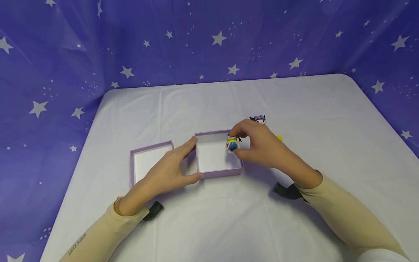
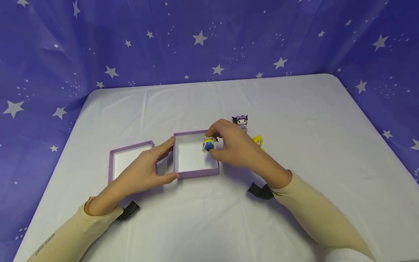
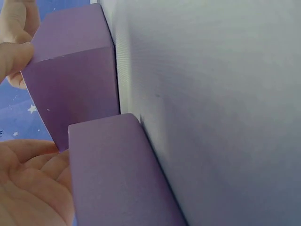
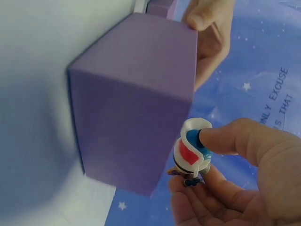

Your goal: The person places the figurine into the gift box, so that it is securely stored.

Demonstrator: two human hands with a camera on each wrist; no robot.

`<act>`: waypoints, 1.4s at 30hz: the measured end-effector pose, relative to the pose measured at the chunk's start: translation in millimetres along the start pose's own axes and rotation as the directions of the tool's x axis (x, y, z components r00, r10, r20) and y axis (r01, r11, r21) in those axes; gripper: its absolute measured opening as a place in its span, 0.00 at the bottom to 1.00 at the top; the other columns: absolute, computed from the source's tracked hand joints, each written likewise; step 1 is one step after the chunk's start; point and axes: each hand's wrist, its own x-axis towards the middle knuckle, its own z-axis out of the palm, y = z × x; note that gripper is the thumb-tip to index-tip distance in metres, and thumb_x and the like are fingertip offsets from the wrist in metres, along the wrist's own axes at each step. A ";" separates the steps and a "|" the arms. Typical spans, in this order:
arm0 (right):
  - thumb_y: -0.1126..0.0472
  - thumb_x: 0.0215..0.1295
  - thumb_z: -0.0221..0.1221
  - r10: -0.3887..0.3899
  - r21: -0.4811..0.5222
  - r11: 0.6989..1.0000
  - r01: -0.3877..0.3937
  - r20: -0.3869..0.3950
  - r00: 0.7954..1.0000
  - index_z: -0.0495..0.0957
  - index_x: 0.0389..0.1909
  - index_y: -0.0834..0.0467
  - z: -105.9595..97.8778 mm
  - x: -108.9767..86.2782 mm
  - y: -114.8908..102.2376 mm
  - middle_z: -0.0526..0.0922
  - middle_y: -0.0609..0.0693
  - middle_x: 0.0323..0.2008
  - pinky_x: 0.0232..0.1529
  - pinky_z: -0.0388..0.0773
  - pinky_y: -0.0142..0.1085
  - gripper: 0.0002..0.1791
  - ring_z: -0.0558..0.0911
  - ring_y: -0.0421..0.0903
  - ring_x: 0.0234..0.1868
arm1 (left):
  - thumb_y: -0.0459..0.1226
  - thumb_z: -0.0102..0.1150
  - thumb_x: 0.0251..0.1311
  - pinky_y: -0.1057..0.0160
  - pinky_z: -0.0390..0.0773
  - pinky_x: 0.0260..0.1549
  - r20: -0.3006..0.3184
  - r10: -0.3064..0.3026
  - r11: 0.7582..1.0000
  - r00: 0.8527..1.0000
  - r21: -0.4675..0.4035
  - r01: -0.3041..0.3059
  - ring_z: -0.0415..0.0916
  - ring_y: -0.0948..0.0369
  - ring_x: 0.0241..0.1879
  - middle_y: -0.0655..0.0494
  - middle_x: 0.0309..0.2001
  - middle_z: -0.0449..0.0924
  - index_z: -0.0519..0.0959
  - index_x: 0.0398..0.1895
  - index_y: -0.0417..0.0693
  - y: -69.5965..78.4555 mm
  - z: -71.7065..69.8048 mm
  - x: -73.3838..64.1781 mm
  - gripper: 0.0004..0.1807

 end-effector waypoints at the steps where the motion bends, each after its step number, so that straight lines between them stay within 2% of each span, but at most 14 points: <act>1: 0.63 0.49 0.71 0.000 -0.002 1.000 0.000 0.009 1.000 0.78 0.44 0.54 2.7 1.6 -1.7 0.79 0.42 0.45 0.48 0.77 0.43 0.20 0.77 0.44 0.43 | 0.55 0.70 0.52 0.58 0.61 0.66 -0.001 0.000 1.000 1.000 -0.002 0.000 0.59 0.58 0.69 0.50 0.74 0.53 0.51 0.76 0.40 0.0 0.2 -0.1 0.56; 6: 0.62 0.50 0.71 0.014 -0.020 1.000 -0.013 0.068 0.998 0.78 0.46 0.54 15.6 8.9 -6.0 0.78 0.42 0.45 0.49 0.77 0.40 0.21 0.77 0.41 0.45 | 0.54 0.70 0.53 0.58 0.61 0.66 -0.003 0.001 1.000 1.000 -0.009 -0.001 0.59 0.57 0.69 0.50 0.74 0.53 0.51 0.76 0.40 0.6 0.4 -0.8 0.55; 19: 0.65 0.51 0.71 -0.056 0.010 0.998 0.055 0.196 0.979 0.78 0.46 0.57 39.8 27.0 -8.9 0.78 0.43 0.44 0.51 0.76 0.36 0.20 0.78 0.42 0.46 | 0.56 0.68 0.53 0.59 0.64 0.65 -0.004 -0.001 1.000 1.000 0.000 0.001 0.63 0.58 0.67 0.51 0.74 0.53 0.52 0.76 0.41 2.1 0.9 -1.7 0.55; 25: 0.64 0.51 0.72 -0.045 -0.045 0.997 0.058 0.249 0.967 0.79 0.45 0.57 47.1 36.0 -14.5 0.79 0.44 0.43 0.51 0.76 0.36 0.20 0.77 0.42 0.46 | 0.56 0.68 0.53 0.60 0.62 0.66 -0.006 0.006 1.000 1.000 0.012 -0.006 0.60 0.59 0.68 0.51 0.75 0.52 0.52 0.76 0.40 1.6 1.1 -1.3 0.55; 33: 0.62 0.47 0.73 0.003 -0.145 0.988 0.047 0.324 0.946 0.81 0.44 0.57 57.2 46.4 -20.7 0.79 0.44 0.39 0.44 0.75 0.34 0.21 0.76 0.40 0.39 | 0.56 0.68 0.54 0.58 0.61 0.66 0.004 0.011 1.000 1.000 0.011 -0.011 0.59 0.58 0.69 0.49 0.75 0.51 0.50 0.76 0.40 1.3 0.4 -1.7 0.55; 42: 0.60 0.46 0.75 -0.008 -0.202 0.974 0.100 0.412 0.911 0.81 0.41 0.56 67.0 52.4 -25.6 0.76 0.44 0.37 0.39 0.74 0.31 0.20 0.74 0.39 0.36 | 0.55 0.67 0.55 0.59 0.63 0.65 0.003 0.015 1.000 1.000 -0.006 -0.015 0.59 0.57 0.69 0.49 0.75 0.50 0.50 0.76 0.40 1.9 0.9 -1.4 0.54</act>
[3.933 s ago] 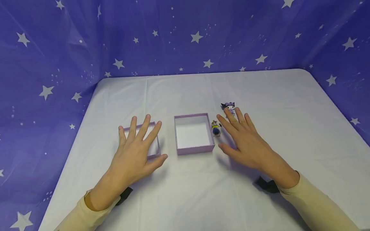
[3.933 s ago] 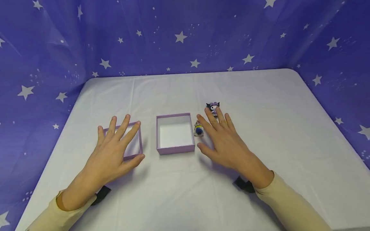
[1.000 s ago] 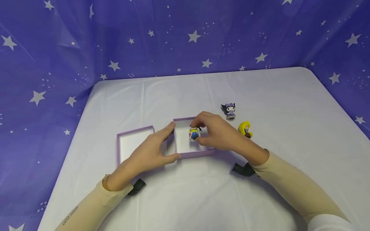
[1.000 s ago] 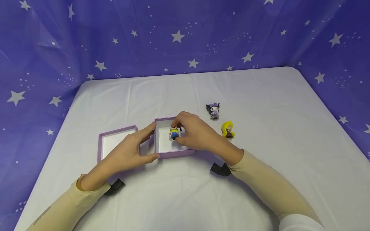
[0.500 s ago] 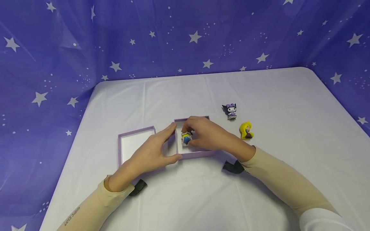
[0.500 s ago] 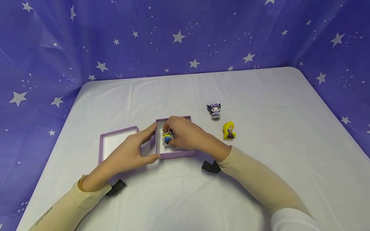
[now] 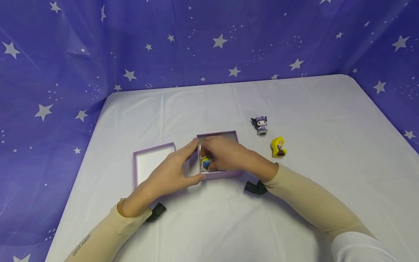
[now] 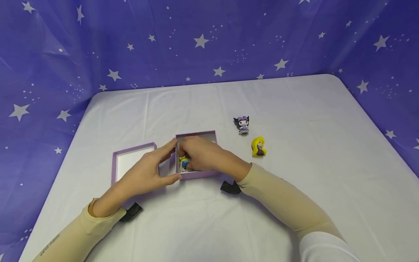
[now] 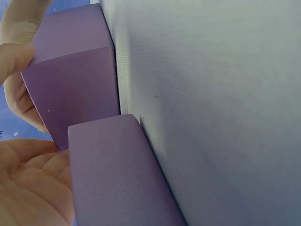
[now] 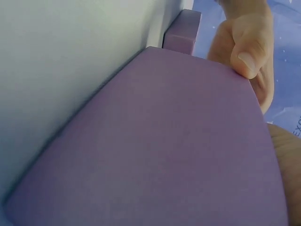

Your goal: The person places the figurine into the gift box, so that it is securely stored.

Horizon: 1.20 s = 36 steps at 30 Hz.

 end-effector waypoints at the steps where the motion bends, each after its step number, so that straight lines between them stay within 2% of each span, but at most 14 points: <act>1: 0.60 0.47 0.75 -0.001 -0.002 1.000 0.001 0.004 1.000 0.81 0.41 0.56 -0.1 0.4 -0.6 0.76 0.43 0.37 0.39 0.74 0.31 0.20 0.74 0.39 0.36 | 0.55 0.67 0.55 0.59 0.63 0.65 0.001 0.000 1.000 1.000 -0.002 0.000 0.59 0.58 0.69 0.49 0.75 0.50 0.50 0.76 0.40 0.1 0.0 0.1 0.54; 10: 0.62 0.49 0.74 -0.057 0.028 0.998 0.056 0.037 0.998 0.82 0.43 0.57 -4.1 -2.5 -1.5 0.79 0.45 0.38 0.41 0.76 0.31 0.18 0.77 0.39 0.38 | 0.56 0.67 0.55 0.59 0.63 0.65 -0.004 -0.003 1.000 1.000 0.004 0.003 0.60 0.57 0.68 0.49 0.75 0.50 0.50 0.76 0.40 0.1 -0.8 -0.2 0.55; 13: 0.61 0.54 0.71 -0.063 0.079 0.995 0.061 0.021 0.998 0.82 0.48 0.57 -8.5 -8.1 0.7 0.81 0.46 0.43 0.47 0.76 0.33 0.19 0.79 0.41 0.44 | 0.56 0.67 0.55 0.59 0.64 0.64 -0.004 -0.001 1.000 1.000 0.002 0.001 0.61 0.57 0.68 0.49 0.75 0.50 0.50 0.76 0.40 0.4 -1.2 -0.3 0.54; 17: 0.61 0.58 0.68 -0.065 0.162 0.984 0.080 -0.098 0.993 0.80 0.51 0.58 -19.2 -19.3 9.5 0.81 0.47 0.47 0.52 0.76 0.38 0.19 0.80 0.45 0.49 | 0.56 0.67 0.55 0.59 0.63 0.65 -0.008 0.006 1.000 1.000 0.001 -0.006 0.61 0.57 0.68 0.48 0.75 0.50 0.51 0.76 0.39 -0.1 -0.3 -0.4 0.54; 22: 0.63 0.57 0.69 -0.034 0.219 0.970 0.103 -0.298 0.954 0.81 0.49 0.59 -37.3 -34.0 28.7 0.83 0.49 0.45 0.49 0.78 0.41 0.18 0.81 0.47 0.46 | 0.57 0.67 0.54 0.59 0.60 0.67 -0.006 -0.006 1.000 1.000 0.012 0.006 0.56 0.60 0.70 0.50 0.75 0.50 0.51 0.76 0.39 0.0 0.1 -0.2 0.55; 25: 0.63 0.57 0.68 0.035 0.226 0.973 0.046 -0.345 0.938 0.80 0.50 0.59 -46.9 -43.1 43.4 0.82 0.50 0.47 0.51 0.77 0.44 0.19 0.81 0.49 0.47 | 0.56 0.68 0.54 0.58 0.59 0.67 -0.005 -0.008 1.000 1.000 0.017 0.009 0.54 0.60 0.71 0.50 0.75 0.50 0.51 0.76 0.39 0.8 -0.3 -0.5 0.55; 27: 0.62 0.57 0.68 0.110 0.231 0.972 -0.029 -0.347 0.931 0.79 0.53 0.58 -51.6 -48.8 53.7 0.81 0.50 0.50 0.53 0.76 0.45 0.21 0.80 0.49 0.49 | 0.56 0.68 0.54 0.57 0.59 0.68 -0.004 -0.008 1.000 1.000 0.021 0.008 0.54 0.59 0.71 0.50 0.75 0.50 0.51 0.76 0.38 1.2 -0.5 -0.8 0.55; 32: 0.59 0.57 0.68 0.291 0.272 0.940 -0.206 -0.320 0.902 0.76 0.59 0.56 -58.3 -58.8 80.2 0.78 0.51 0.56 0.57 0.73 0.48 0.27 0.78 0.54 0.54 | 0.56 0.68 0.54 0.56 0.58 0.68 0.002 -0.009 0.999 1.000 0.030 0.009 0.53 0.58 0.71 0.49 0.75 0.50 0.50 0.76 0.38 2.2 -1.0 -1.2 0.56; 36: 0.58 0.55 0.69 0.362 0.277 0.918 -0.285 -0.291 0.885 0.72 0.64 0.56 -58.4 -62.9 99.9 0.73 0.54 0.62 0.59 0.70 0.53 0.33 0.75 0.58 0.59 | 0.57 0.67 0.54 0.56 0.58 0.68 0.003 -0.008 1.000 1.000 0.027 0.008 0.53 0.58 0.71 0.50 0.75 0.49 0.50 0.76 0.38 2.8 -1.0 -1.4 0.56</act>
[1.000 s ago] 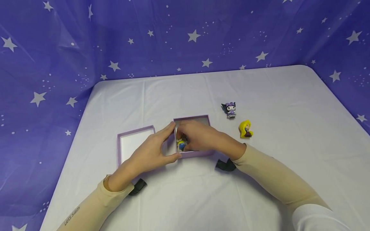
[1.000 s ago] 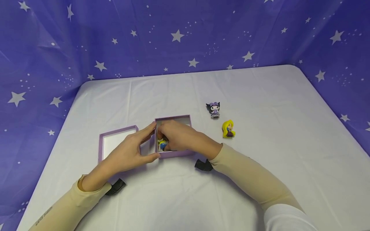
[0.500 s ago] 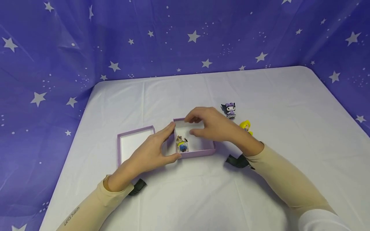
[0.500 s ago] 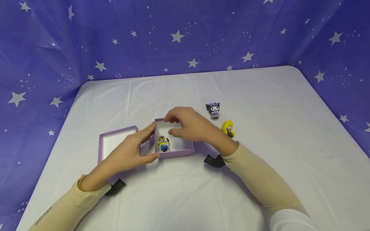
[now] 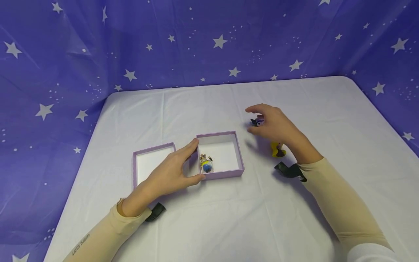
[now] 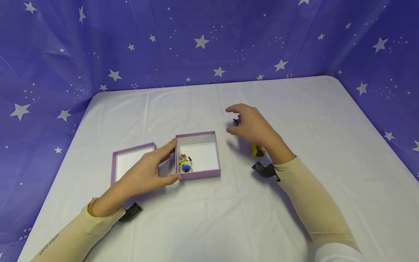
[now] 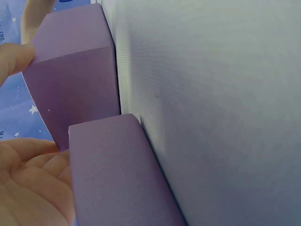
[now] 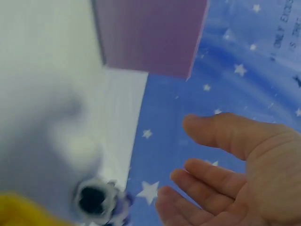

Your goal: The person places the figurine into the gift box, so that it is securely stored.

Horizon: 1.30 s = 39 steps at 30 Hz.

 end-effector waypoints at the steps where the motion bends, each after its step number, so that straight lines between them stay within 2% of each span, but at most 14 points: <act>1: 0.57 0.55 0.70 0.016 -0.010 1.000 -0.016 0.008 1.000 0.71 0.65 0.56 -0.1 0.9 4.6 0.72 0.54 0.64 0.60 0.69 0.53 0.35 0.74 0.59 0.60 | 0.57 0.67 0.54 0.56 0.58 0.68 0.001 -0.002 1.000 1.000 -0.002 0.002 0.53 0.58 0.71 0.50 0.75 0.49 0.50 0.76 0.39 -0.1 -0.1 -0.1 0.56; 6: 0.58 0.53 0.71 0.058 -0.062 0.997 -0.054 0.068 0.996 0.65 0.70 0.57 0.7 5.0 22.5 0.66 0.56 0.69 0.65 0.62 0.55 0.42 0.66 0.58 0.66 | 0.58 0.67 0.54 0.56 0.57 0.68 0.003 -0.008 1.000 1.000 0.004 0.008 0.53 0.58 0.71 0.51 0.75 0.49 0.49 0.76 0.40 -0.9 -0.4 -0.2 0.56; 10: 0.60 0.54 0.70 0.089 -0.101 0.992 -0.078 0.108 0.990 0.63 0.71 0.58 0.6 7.4 31.3 0.62 0.58 0.71 0.68 0.56 0.56 0.43 0.60 0.58 0.70 | 0.58 0.66 0.54 0.56 0.58 0.68 -0.004 -0.001 1.000 1.000 0.006 0.001 0.53 0.58 0.71 0.50 0.75 0.50 0.50 0.76 0.40 -2.1 -0.2 0.0 0.55; 16: 0.61 0.56 0.68 0.148 -0.132 0.983 -0.129 0.149 0.978 0.63 0.71 0.57 -0.5 6.5 37.6 0.61 0.60 0.71 0.66 0.58 0.59 0.41 0.62 0.60 0.67 | 0.57 0.67 0.54 0.57 0.57 0.68 -0.001 0.005 1.000 1.000 0.000 -0.005 0.52 0.58 0.72 0.48 0.75 0.50 0.50 0.76 0.39 -4.3 2.2 -1.0 0.55; 20: 0.61 0.57 0.66 0.160 -0.129 0.982 -0.139 0.168 0.973 0.65 0.70 0.57 -4.2 5.0 38.9 0.63 0.61 0.70 0.61 0.66 0.58 0.38 0.66 0.59 0.61 | 0.56 0.67 0.55 0.57 0.56 0.69 0.001 0.005 1.000 1.000 0.005 -0.005 0.51 0.58 0.72 0.47 0.75 0.50 0.49 0.76 0.39 -5.0 2.4 0.9 0.55; 23: 0.63 0.57 0.65 0.155 -0.127 0.983 -0.133 0.187 0.970 0.66 0.69 0.58 -7.9 5.0 40.0 0.64 0.62 0.69 0.48 0.75 0.53 0.37 0.71 0.58 0.52 | 0.55 0.67 0.55 0.58 0.56 0.69 0.000 0.006 1.000 1.000 0.010 -0.006 0.51 0.59 0.72 0.47 0.75 0.50 0.49 0.76 0.39 -5.5 1.6 2.7 0.55; 25: 0.64 0.57 0.64 0.145 -0.141 0.983 -0.117 0.207 0.968 0.65 0.70 0.58 -9.9 6.2 39.8 0.64 0.62 0.68 0.42 0.74 0.50 0.37 0.72 0.57 0.49 | 0.55 0.67 0.55 0.58 0.55 0.69 -0.003 0.004 1.000 1.000 0.013 -0.004 0.50 0.59 0.72 0.47 0.75 0.50 0.49 0.76 0.38 -6.4 0.4 2.5 0.55; 28: 0.65 0.56 0.63 0.139 -0.167 0.981 -0.101 0.233 0.962 0.64 0.71 0.58 -12.7 6.9 38.8 0.64 0.63 0.68 0.39 0.74 0.48 0.38 0.73 0.58 0.47 | 0.55 0.67 0.55 0.59 0.54 0.69 -0.004 0.006 1.000 1.000 0.011 -0.006 0.49 0.59 0.73 0.47 0.75 0.50 0.49 0.76 0.38 -7.7 -1.5 1.8 0.55; 33: 0.67 0.55 0.60 0.161 -0.200 0.973 -0.112 0.249 0.955 0.63 0.71 0.58 -16.6 1.5 42.9 0.64 0.64 0.67 0.37 0.73 0.47 0.39 0.69 0.60 0.51 | 0.56 0.66 0.56 0.60 0.54 0.69 0.011 0.026 0.999 1.000 0.020 -0.026 0.48 0.59 0.73 0.46 0.75 0.50 0.49 0.76 0.38 -9.8 -1.4 5.5 0.54; 37: 0.64 0.57 0.63 0.154 -0.203 0.974 -0.104 0.246 0.957 0.64 0.71 0.59 -13.3 2.8 43.8 0.64 0.65 0.68 0.49 0.71 0.55 0.38 0.67 0.61 0.56 | 0.56 0.66 0.55 0.60 0.54 0.69 0.018 0.011 0.999 1.000 0.034 -0.011 0.48 0.59 0.73 0.46 0.75 0.50 0.50 0.76 0.38 -11.0 -2.8 5.0 0.55; 39: 0.62 0.58 0.65 0.148 -0.201 0.975 -0.099 0.248 0.957 0.64 0.70 0.59 -10.1 5.2 42.4 0.64 0.65 0.67 0.51 0.70 0.57 0.38 0.68 0.61 0.56 | 0.56 0.67 0.55 0.60 0.53 0.69 0.021 -0.003 1.000 1.000 0.027 0.003 0.47 0.59 0.73 0.46 0.75 0.49 0.49 0.76 0.38 -11.5 -3.8 2.3 0.55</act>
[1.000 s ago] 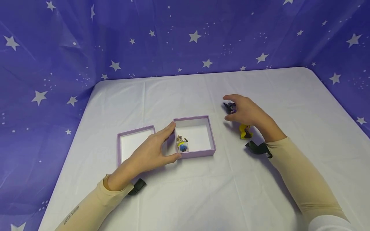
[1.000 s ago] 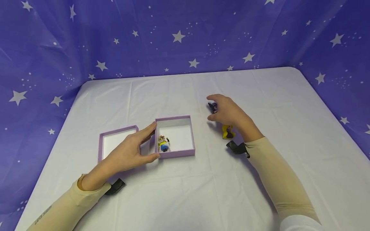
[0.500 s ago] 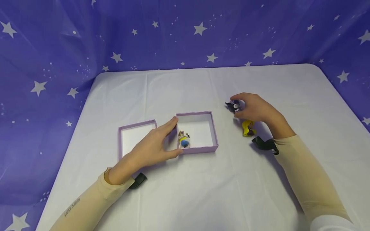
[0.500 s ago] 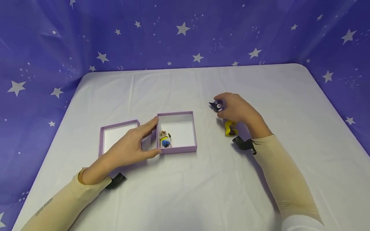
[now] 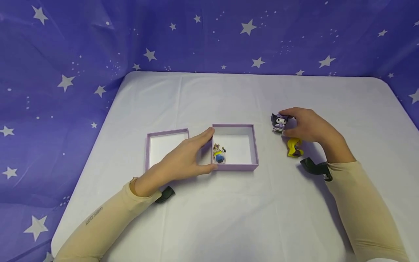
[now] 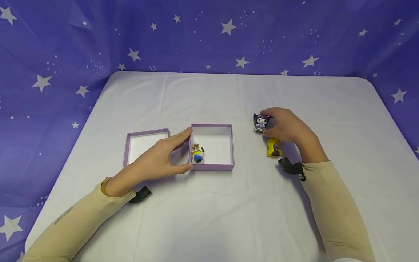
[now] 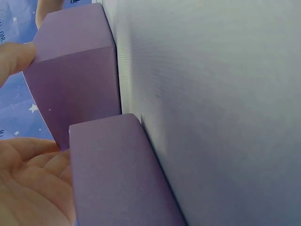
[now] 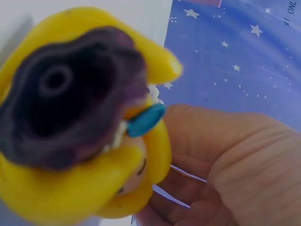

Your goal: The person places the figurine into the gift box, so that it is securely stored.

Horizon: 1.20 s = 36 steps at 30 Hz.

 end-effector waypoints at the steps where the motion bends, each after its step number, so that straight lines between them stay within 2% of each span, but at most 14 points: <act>1: 0.61 0.58 0.66 -0.001 0.001 1.000 0.001 -0.002 1.000 0.64 0.70 0.60 0.5 0.9 -0.4 0.64 0.65 0.67 0.51 0.71 0.57 0.38 0.68 0.61 0.56 | 0.56 0.67 0.55 0.60 0.53 0.69 0.003 -0.003 1.000 1.000 -0.003 0.003 0.47 0.59 0.73 0.46 0.75 0.49 0.49 0.76 0.38 0.1 -0.6 -0.4 0.55; 6: 0.60 0.58 0.66 -0.003 -0.003 1.000 0.003 -0.011 1.000 0.65 0.69 0.61 3.3 3.5 -1.9 0.65 0.66 0.66 0.42 0.74 0.50 0.38 0.69 0.60 0.52 | 0.56 0.67 0.55 0.61 0.52 0.69 0.009 -0.001 1.000 1.000 -0.010 0.001 0.47 0.59 0.73 0.46 0.75 0.49 0.49 0.76 0.39 -1.5 -1.5 -1.8 0.55; 8: 0.60 0.58 0.67 -0.002 -0.006 1.000 0.002 -0.026 1.000 0.65 0.69 0.61 2.3 1.2 -1.0 0.65 0.66 0.66 0.45 0.74 0.53 0.37 0.68 0.61 0.53 | 0.56 0.67 0.55 0.61 0.52 0.69 0.009 0.003 1.000 1.000 -0.009 -0.003 0.47 0.59 0.73 0.47 0.75 0.49 0.49 0.76 0.39 -0.3 -1.4 -0.2 0.55; 15: 0.61 0.57 0.67 -0.021 0.014 1.000 0.022 -0.058 0.998 0.67 0.68 0.61 2.9 -2.7 -5.5 0.66 0.65 0.65 0.48 0.72 0.54 0.36 0.68 0.60 0.54 | 0.56 0.66 0.54 0.61 0.52 0.69 0.011 -0.021 1.000 1.000 -0.010 0.021 0.47 0.59 0.73 0.45 0.75 0.49 0.49 0.76 0.39 3.0 -0.3 -4.7 0.55; 20: 0.61 0.57 0.67 -0.075 0.007 0.997 0.076 -0.094 0.993 0.68 0.67 0.61 -0.9 -7.4 -13.3 0.71 0.64 0.62 0.57 0.67 0.59 0.36 0.70 0.60 0.58 | 0.56 0.66 0.55 0.60 0.53 0.69 0.006 -0.010 1.000 1.000 -0.006 0.010 0.47 0.59 0.73 0.44 0.75 0.50 0.49 0.76 0.38 4.1 -1.0 -5.1 0.55; 24: 0.61 0.56 0.69 -0.166 -0.010 0.986 0.167 -0.163 0.973 0.71 0.65 0.60 -3.7 -12.4 -21.6 0.75 0.61 0.58 0.60 0.65 0.58 0.34 0.71 0.60 0.60 | 0.56 0.66 0.55 0.60 0.53 0.69 0.001 -0.002 1.000 1.000 0.002 0.002 0.47 0.58 0.73 0.43 0.75 0.50 0.49 0.76 0.38 4.7 -1.6 -3.8 0.55; 28: 0.62 0.53 0.70 -0.251 -0.027 0.967 0.252 -0.230 0.940 0.74 0.61 0.59 -4.4 -15.8 -32.6 0.77 0.56 0.54 0.56 0.69 0.53 0.32 0.74 0.56 0.55 | 0.56 0.66 0.55 0.60 0.53 0.69 -0.002 -0.005 1.000 1.000 0.008 0.005 0.48 0.58 0.73 0.43 0.75 0.50 0.49 0.76 0.37 4.3 -1.3 -3.4 0.55; 31: 0.62 0.51 0.71 -0.293 -0.026 0.955 0.296 -0.250 0.923 0.76 0.60 0.58 -4.4 -18.7 -43.4 0.77 0.53 0.53 0.54 0.70 0.51 0.31 0.74 0.52 0.53 | 0.56 0.66 0.55 0.60 0.53 0.69 -0.005 -0.002 1.000 1.000 0.008 0.002 0.47 0.59 0.73 0.43 0.75 0.50 0.50 0.76 0.37 4.2 -0.8 -3.6 0.55; 36: 0.63 0.50 0.71 -0.339 -0.008 0.937 0.348 -0.254 0.906 0.77 0.59 0.56 -3.2 -24.9 -62.9 0.77 0.49 0.52 0.53 0.70 0.48 0.31 0.74 0.48 0.51 | 0.55 0.67 0.55 0.60 0.53 0.69 -0.010 0.008 1.000 1.000 0.004 -0.008 0.48 0.58 0.73 0.44 0.75 0.50 0.50 0.76 0.37 5.0 0.0 -3.7 0.55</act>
